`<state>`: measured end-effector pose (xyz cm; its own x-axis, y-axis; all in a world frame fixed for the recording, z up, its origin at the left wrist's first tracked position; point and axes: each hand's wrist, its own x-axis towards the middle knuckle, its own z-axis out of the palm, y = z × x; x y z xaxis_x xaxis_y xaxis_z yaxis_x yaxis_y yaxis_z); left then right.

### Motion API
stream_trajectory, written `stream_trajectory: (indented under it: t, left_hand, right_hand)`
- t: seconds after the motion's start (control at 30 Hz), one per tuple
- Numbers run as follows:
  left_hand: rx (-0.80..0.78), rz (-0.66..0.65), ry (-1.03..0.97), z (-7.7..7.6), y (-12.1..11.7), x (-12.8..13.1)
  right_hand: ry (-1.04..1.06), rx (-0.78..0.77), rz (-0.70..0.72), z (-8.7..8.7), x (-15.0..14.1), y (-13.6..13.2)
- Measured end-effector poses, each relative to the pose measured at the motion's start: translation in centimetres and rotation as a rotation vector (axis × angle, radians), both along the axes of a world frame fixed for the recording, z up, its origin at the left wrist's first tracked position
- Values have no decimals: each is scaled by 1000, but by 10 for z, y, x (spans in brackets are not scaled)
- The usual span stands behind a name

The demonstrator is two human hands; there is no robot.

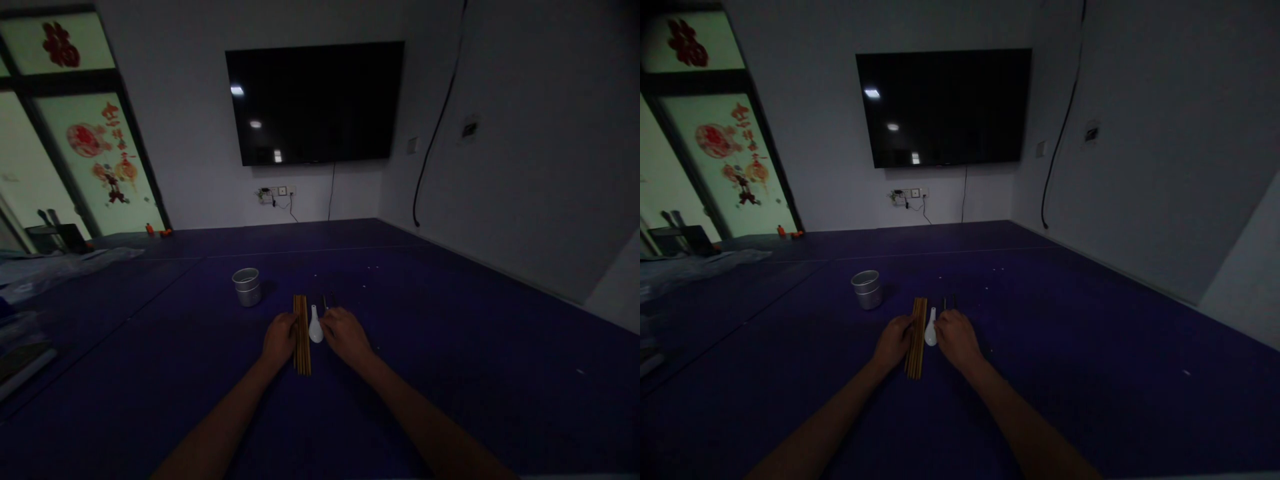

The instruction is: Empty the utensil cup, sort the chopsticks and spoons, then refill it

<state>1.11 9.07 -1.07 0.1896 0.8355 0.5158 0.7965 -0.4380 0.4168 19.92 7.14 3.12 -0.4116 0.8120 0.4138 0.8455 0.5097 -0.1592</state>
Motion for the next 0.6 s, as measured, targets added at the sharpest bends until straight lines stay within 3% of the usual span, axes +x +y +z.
stream_trajectory:
  t: [0.2,0.6]
  left_hand:
    - [-49,-26,24,1,1,0]
    - [-25,-36,34,1,-1,1]
  right_hand:
    - [-54,39,226,-4,-9,-8]
    - [-90,21,334,-11,-8,-6]
